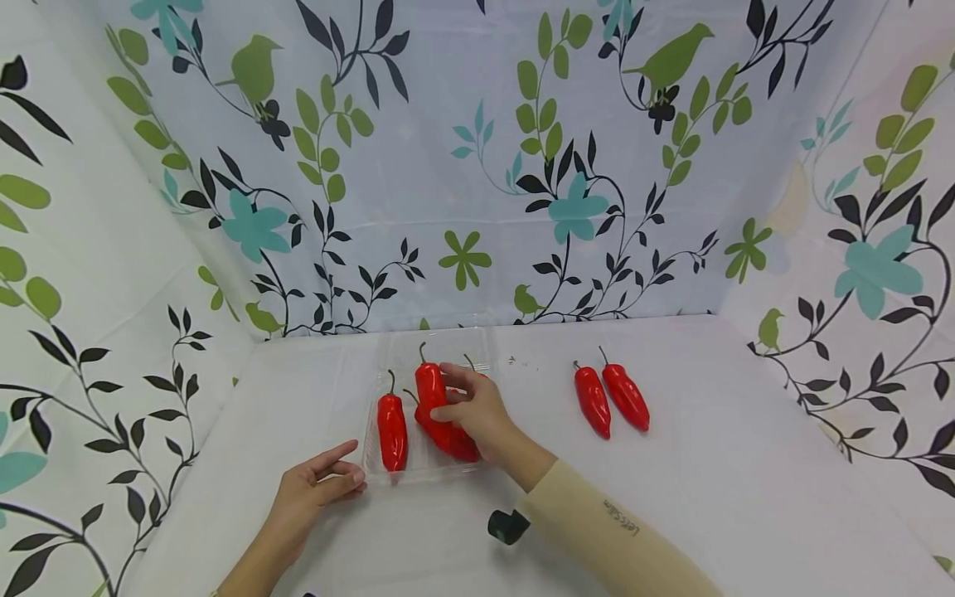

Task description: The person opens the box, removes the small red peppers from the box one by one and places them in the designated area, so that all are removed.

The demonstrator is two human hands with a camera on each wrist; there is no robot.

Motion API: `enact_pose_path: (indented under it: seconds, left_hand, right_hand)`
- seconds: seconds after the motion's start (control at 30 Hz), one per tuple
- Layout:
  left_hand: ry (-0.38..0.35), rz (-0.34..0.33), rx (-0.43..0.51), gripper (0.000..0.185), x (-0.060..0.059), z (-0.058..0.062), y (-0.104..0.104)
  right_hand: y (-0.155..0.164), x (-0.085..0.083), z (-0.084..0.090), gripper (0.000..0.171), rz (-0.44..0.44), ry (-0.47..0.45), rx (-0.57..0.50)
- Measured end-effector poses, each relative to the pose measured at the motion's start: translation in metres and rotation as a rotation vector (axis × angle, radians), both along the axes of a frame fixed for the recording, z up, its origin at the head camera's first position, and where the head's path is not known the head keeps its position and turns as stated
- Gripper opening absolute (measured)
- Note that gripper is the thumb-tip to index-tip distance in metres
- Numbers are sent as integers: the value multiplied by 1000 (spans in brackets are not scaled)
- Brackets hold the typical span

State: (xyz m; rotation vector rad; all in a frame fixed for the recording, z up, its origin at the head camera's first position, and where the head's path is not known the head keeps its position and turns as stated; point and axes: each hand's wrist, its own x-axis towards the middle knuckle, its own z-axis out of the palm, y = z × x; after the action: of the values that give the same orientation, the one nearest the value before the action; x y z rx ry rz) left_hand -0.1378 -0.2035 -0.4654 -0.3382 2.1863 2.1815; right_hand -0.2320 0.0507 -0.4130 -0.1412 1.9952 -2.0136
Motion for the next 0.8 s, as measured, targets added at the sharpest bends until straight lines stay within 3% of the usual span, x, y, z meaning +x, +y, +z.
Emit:
enact_pose_path:
  seconds: [0.43, 0.8]
  left_hand:
    - [-14, 0, 0, 55, -1, -1, 0]
    - [-22, 9, -12, 55, -1, 0, 1]
  right_hand:
    - [26, 2, 20, 67, -49, 10, -16]
    - [64, -6, 26, 68, -67, 30, -19]
